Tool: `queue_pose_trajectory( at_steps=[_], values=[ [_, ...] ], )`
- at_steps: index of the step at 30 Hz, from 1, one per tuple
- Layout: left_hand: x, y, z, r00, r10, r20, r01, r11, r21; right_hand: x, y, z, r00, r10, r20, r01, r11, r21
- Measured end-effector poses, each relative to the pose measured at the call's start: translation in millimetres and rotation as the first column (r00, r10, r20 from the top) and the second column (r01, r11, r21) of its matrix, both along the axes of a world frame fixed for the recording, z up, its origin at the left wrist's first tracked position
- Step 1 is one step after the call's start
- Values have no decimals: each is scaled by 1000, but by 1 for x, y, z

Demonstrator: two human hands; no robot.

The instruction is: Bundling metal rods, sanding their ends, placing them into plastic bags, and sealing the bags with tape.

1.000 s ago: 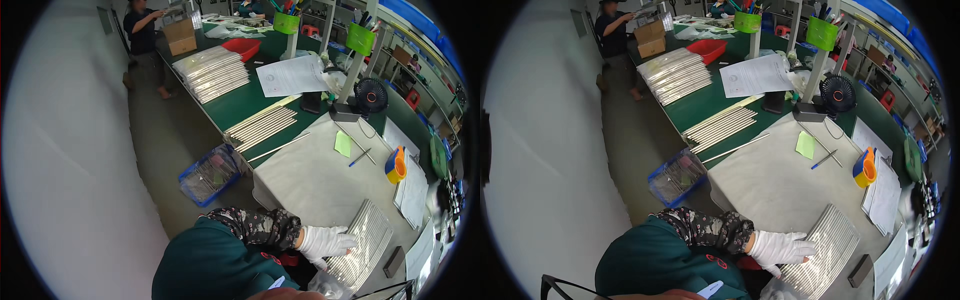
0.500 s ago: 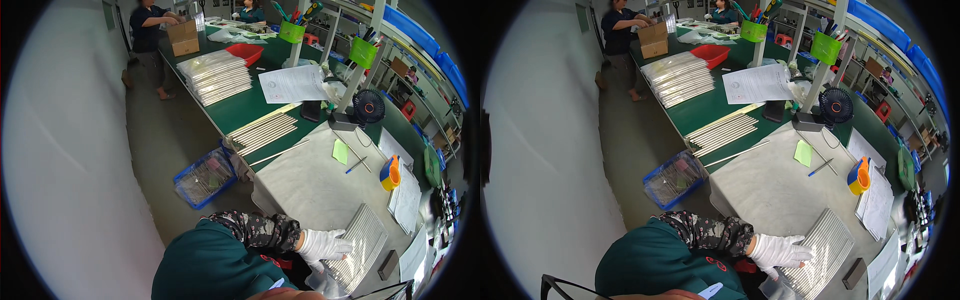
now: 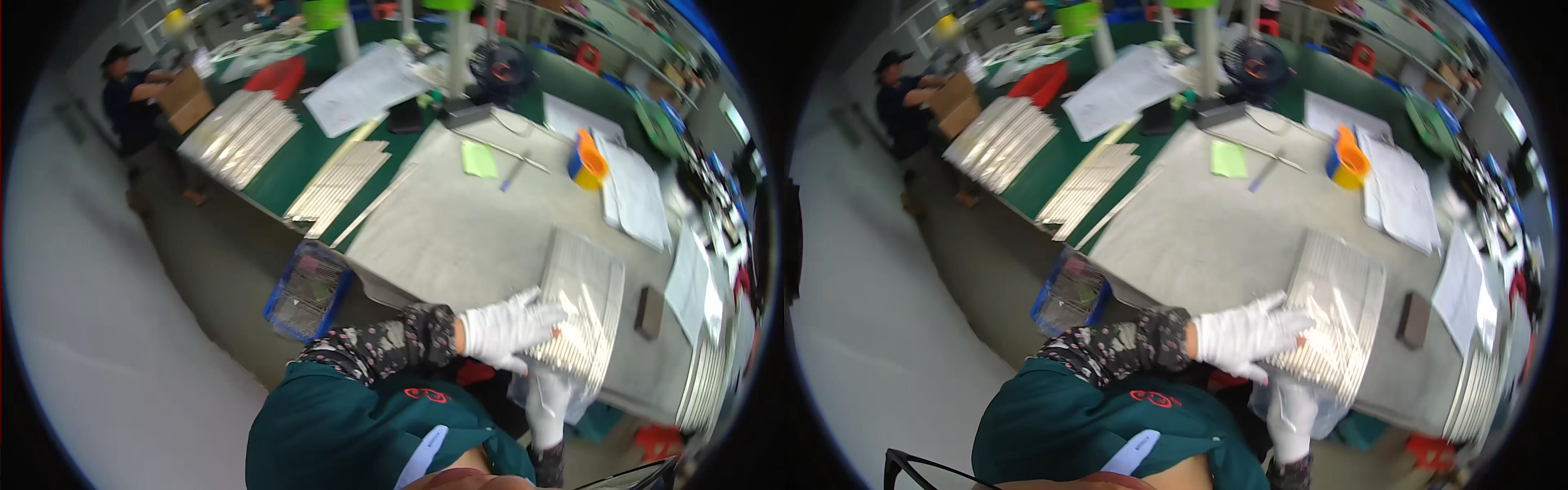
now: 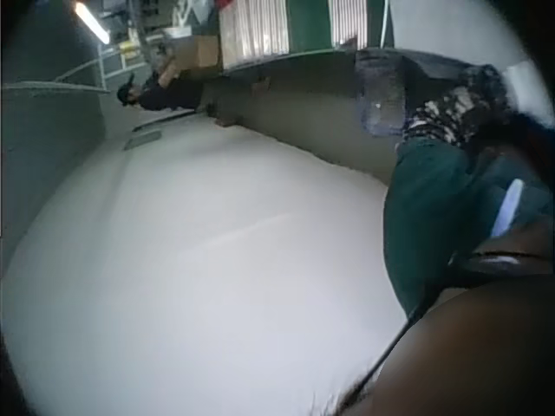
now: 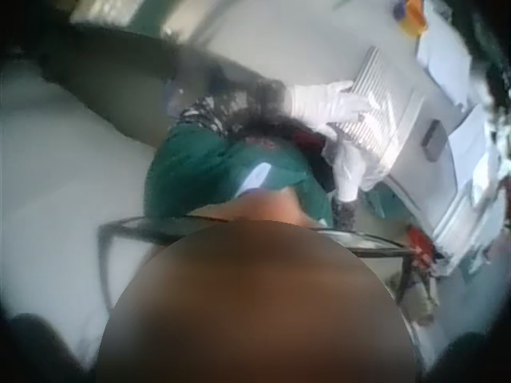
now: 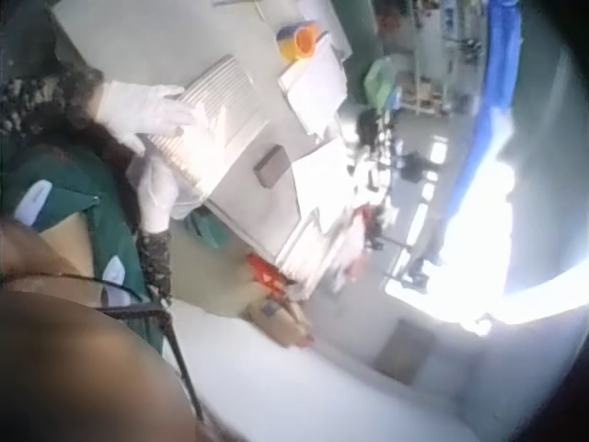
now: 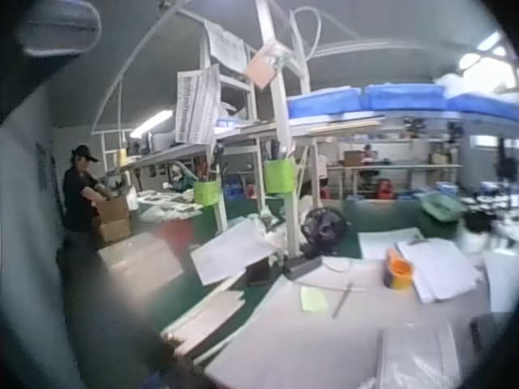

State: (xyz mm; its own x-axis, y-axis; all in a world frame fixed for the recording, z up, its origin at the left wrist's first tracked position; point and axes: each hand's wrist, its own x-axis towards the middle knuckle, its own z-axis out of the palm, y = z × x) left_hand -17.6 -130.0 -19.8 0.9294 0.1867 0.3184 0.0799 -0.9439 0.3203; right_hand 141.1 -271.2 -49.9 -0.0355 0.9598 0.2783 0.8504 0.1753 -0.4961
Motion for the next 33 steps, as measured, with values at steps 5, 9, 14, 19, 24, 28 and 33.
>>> queue_pose_trajectory(
  at_steps=[5,9,14,19,24,28,33],
  values=[
    [6,12,1,996,-4,-88,5,1000,11,0,8,2,983,-136,-122,151,981,124],
    [11,11,2,990,-33,-137,36,999,22,3,-23,3,871,-467,-153,487,860,149],
    [14,8,-3,983,-44,-176,61,994,93,-3,-37,-12,723,-585,-368,639,769,33],
    [13,7,-4,988,-29,-151,43,995,91,-3,-42,-20,679,-546,-492,652,756,60],
    [14,5,4,989,-16,-146,22,999,39,-4,-29,3,432,-496,-753,606,778,-165],
    [16,5,4,990,-10,-142,16,999,38,4,-29,-11,515,-428,-742,578,813,-69],
    [13,5,2,993,-5,-122,10,999,40,-10,-23,-14,703,-349,-620,458,889,19]
  ],
)
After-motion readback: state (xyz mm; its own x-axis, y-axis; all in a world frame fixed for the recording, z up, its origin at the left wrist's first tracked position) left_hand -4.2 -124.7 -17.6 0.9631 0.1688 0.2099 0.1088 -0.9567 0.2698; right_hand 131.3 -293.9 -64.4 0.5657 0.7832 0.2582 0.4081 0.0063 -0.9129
